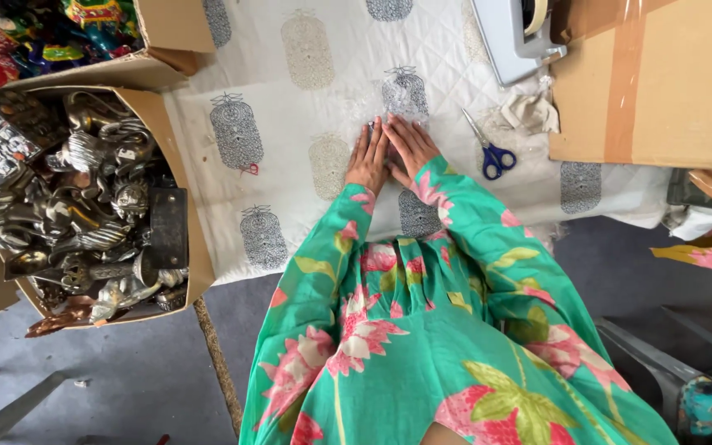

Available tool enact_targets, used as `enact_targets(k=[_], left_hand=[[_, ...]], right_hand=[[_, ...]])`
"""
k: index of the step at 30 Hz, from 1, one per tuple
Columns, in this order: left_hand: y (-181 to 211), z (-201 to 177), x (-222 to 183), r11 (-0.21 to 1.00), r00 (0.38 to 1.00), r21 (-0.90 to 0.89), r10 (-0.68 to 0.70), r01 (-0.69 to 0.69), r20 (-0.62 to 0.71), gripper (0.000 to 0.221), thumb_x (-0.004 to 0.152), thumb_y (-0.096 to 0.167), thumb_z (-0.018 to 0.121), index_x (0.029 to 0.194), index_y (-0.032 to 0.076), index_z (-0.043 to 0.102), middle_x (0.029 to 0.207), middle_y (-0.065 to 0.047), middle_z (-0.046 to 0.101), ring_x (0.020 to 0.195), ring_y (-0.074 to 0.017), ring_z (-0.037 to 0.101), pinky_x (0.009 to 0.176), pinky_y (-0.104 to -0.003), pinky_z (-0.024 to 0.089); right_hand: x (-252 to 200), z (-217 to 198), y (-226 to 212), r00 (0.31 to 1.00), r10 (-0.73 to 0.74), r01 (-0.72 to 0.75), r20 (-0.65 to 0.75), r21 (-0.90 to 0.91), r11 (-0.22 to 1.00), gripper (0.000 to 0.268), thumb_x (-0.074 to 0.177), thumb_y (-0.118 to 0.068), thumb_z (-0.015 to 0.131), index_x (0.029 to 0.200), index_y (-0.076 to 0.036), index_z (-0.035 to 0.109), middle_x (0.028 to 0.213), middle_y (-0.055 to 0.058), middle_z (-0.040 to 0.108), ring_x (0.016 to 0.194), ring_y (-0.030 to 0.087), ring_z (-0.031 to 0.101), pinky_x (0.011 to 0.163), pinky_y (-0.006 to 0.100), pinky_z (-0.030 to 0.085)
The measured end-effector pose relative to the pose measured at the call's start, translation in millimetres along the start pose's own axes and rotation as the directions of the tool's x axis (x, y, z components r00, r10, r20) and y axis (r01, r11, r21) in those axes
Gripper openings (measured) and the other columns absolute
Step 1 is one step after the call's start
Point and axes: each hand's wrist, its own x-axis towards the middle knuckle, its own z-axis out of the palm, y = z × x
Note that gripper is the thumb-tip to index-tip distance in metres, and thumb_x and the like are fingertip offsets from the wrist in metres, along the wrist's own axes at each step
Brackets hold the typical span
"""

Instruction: The person wraps small toy figurines in bubble wrap, tears pieces of tape from a tape dispenser to secure the wrapping, and places the wrapped toys into a cardboard box. They handle the toys one at a time, smoothing the wrap around each figure before taping it closed.

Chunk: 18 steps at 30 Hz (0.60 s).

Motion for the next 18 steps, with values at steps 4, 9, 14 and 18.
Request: enact_targets(k=[4, 9, 14, 18], left_hand=[[1.8, -10.8, 3.2, 0.935, 0.993, -0.344, -0.055, 0.089, 0.108, 0.101, 0.078, 0.010, 0.077, 0.162, 0.006, 0.021, 0.171, -0.008, 0.018, 0.157, -0.0322, 0.021, 0.127, -0.045, 0.028], [-2.9, -6.2, 1.4, 0.959, 0.998, -0.283, 0.001, -0.017, -0.057, 0.080, 0.085, 0.021, 0.081, 0.154, 0.011, 0.041, 0.167, -0.007, 0.030, 0.154, -0.0298, 0.031, 0.125, -0.042, 0.037], [-0.1, -17.1, 1.8, 0.986, 0.982, -0.165, -0.012, -0.020, -0.187, 0.076, 0.083, 0.028, 0.082, 0.150, 0.017, 0.048, 0.152, -0.007, 0.044, 0.136, -0.0314, 0.047, 0.111, -0.039, 0.048], [-6.5, -34.0, 4.5, 0.982, 0.983, -0.186, -0.010, -0.024, -0.181, 0.076, 0.083, 0.028, 0.082, 0.151, 0.018, 0.049, 0.144, -0.001, 0.053, 0.120, -0.0242, 0.060, 0.096, -0.034, 0.056]], right_hand=[[0.7, -3.6, 6.0, 0.998, 0.053, -0.057, 0.043, 0.103, 0.993, 0.094, 0.083, -0.021, 0.075, 0.162, -0.005, 0.026, 0.167, 0.018, 0.032, 0.154, 0.036, 0.033, 0.126, 0.051, 0.025], [-3.6, -3.3, 19.6, 0.999, 0.027, -0.031, 0.035, 0.127, 0.991, 0.092, 0.077, -0.016, 0.081, 0.157, -0.013, 0.035, 0.165, 0.008, 0.038, 0.150, 0.029, 0.041, 0.126, 0.051, 0.029], [-5.3, 17.9, 45.7, 0.997, 0.075, -0.075, 0.001, 0.145, 0.987, 0.086, 0.076, -0.012, 0.086, 0.152, -0.017, 0.046, 0.162, 0.001, 0.044, 0.145, 0.027, 0.051, 0.123, 0.046, 0.036], [2.5, 14.1, 48.5, 0.996, 0.087, -0.078, -0.021, 0.267, 0.961, 0.076, 0.074, -0.008, 0.086, 0.144, -0.018, 0.058, 0.148, 0.008, 0.051, 0.132, 0.025, 0.059, 0.109, 0.038, 0.051]])
